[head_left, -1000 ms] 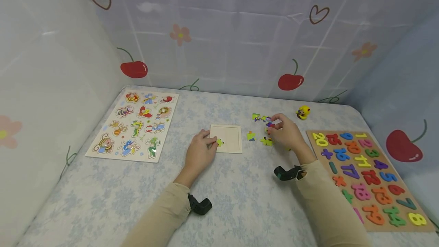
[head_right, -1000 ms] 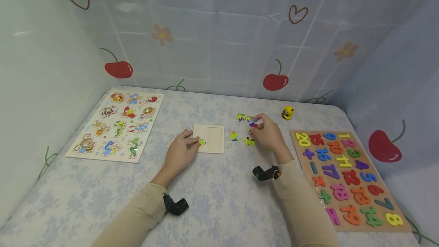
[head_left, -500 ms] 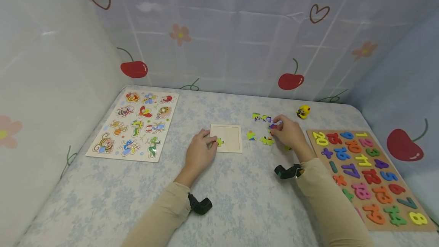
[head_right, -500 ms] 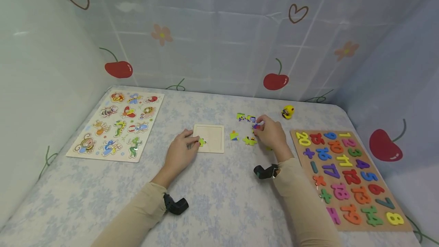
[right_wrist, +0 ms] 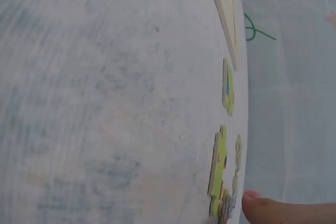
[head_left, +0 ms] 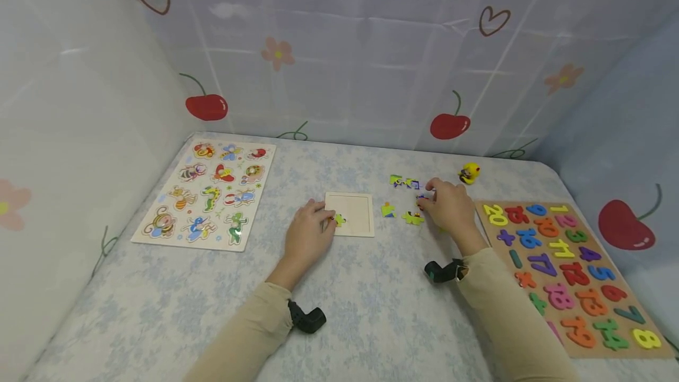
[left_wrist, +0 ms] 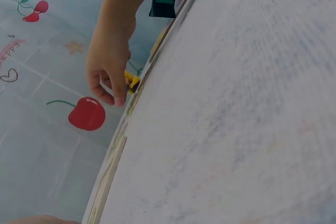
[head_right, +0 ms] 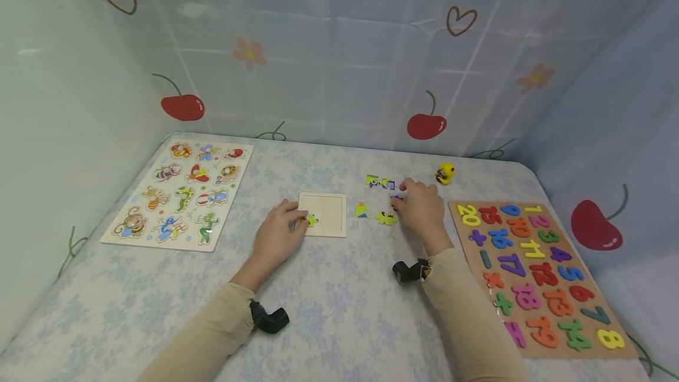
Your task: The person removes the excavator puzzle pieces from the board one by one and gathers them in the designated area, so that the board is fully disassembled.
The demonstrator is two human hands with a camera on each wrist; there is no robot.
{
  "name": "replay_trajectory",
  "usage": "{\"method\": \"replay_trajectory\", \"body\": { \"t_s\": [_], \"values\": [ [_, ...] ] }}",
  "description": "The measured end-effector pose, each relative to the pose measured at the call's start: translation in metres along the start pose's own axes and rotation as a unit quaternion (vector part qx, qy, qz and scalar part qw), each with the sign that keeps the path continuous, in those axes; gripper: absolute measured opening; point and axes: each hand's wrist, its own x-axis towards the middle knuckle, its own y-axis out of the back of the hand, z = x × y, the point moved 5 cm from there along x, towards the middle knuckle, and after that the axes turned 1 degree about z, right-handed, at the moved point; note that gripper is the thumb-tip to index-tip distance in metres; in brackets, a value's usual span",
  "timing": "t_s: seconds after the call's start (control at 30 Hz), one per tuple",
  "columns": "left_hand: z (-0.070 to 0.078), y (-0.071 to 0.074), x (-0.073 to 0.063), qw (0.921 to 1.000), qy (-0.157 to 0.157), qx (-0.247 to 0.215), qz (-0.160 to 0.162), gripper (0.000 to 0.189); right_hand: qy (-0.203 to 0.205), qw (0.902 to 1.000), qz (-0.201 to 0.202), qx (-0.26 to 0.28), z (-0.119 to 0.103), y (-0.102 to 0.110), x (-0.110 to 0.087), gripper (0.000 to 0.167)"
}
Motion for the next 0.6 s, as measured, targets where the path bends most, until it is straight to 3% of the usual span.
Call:
{"method": "replay_trajectory", "body": {
  "t_s": [0.13,0.37,0.6],
  "values": [
    [0.0,-0.002,0.001,0.9998,-0.011,0.015,-0.005,0.024,0.007,0.9994,-0.004,0.032,-0.01,0.0,-0.002,0.037],
    [-0.002,-0.002,0.0,0.9999,-0.011,0.01,-0.009,0.028,0.057,0.9959,-0.006,0.07,-0.042,-0.001,-0.008,0.034],
    [-0.012,0.0,-0.002,0.9991,0.015,0.013,-0.036,0.055,0.105,0.9881,-0.051,0.1,-0.076,-0.016,-0.016,0.031]
  ]
}}
